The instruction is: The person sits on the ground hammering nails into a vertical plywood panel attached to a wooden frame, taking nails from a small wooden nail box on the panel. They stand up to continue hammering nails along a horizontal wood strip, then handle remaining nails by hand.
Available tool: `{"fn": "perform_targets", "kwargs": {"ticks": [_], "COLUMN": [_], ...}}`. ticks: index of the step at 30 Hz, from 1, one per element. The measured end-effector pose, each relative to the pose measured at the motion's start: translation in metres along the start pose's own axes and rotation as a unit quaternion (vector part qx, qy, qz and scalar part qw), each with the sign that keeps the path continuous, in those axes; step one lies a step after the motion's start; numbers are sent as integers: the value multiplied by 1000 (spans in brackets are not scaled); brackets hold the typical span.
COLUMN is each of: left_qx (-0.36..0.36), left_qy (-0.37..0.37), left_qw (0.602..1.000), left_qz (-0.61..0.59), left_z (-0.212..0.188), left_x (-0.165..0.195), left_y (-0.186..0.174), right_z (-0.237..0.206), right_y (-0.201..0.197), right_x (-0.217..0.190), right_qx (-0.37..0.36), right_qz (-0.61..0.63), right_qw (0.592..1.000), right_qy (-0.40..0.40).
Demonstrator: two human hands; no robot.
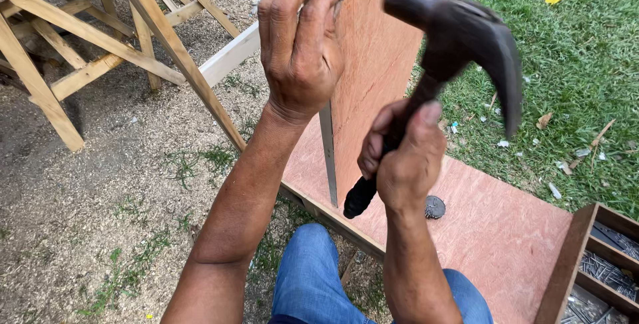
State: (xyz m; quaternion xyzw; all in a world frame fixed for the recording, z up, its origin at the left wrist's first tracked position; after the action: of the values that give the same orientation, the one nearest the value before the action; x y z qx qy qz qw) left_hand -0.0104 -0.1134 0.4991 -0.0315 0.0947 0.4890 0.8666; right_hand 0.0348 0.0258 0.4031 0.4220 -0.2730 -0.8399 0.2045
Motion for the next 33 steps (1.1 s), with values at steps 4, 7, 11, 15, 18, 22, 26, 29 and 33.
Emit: {"fn": "perform_targets", "kwargs": {"ticks": [4, 7, 11, 15, 18, 22, 26, 29, 33], "left_qx": [3, 3, 4, -18, 11, -75, -170, -169, -165], "left_qy": [4, 6, 13, -22, -68, -95, -160, -146, -131], "left_qw": [1000, 1000, 1000, 999, 996, 992, 968, 975, 977], "left_qz": [8, 14, 15, 16, -50, 33, 92, 0, -28], "left_z": [-1, 0, 3, 3, 0, -7, -24, -30, -32], "left_x": [1, 2, 5, 2, -6, -12, -21, -18, -16], "left_y": [0, 0, -1, -4, -13, 5, 34, 44, 43], "right_z": [0, 10, 7, -8, -11, -8, -10, -14, -8], "right_y": [-2, 2, -7, -14, -11, -5, 5, 32, 65], "right_x": [7, 21, 15, 5, 2, 1, -16, -39, -37], "right_qx": [10, -14, 3, 20, 19, 14, -18, -84, -117], "right_qz": [33, -8, -13, 32, 16, -15, -161, -305, -439], "right_qw": [999, 998, 999, 999, 999, 999, 986, 932, 864], "right_qy": [20, 67, 39, 36, 31, 30, -41, -179, -216]}}
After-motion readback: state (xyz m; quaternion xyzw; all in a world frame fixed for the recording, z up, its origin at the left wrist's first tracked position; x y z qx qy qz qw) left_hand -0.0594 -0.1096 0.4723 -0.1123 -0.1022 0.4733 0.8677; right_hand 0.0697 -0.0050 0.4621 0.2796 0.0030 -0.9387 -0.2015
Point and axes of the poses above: each hand's wrist, its own z-axis towards the middle knuckle, its own y-axis out of the palm, x = y × z, the point moved 8 cm from there along z, towards the middle knuckle, and after that the axes turned 13 degrees about z, right-handed, at the moved point
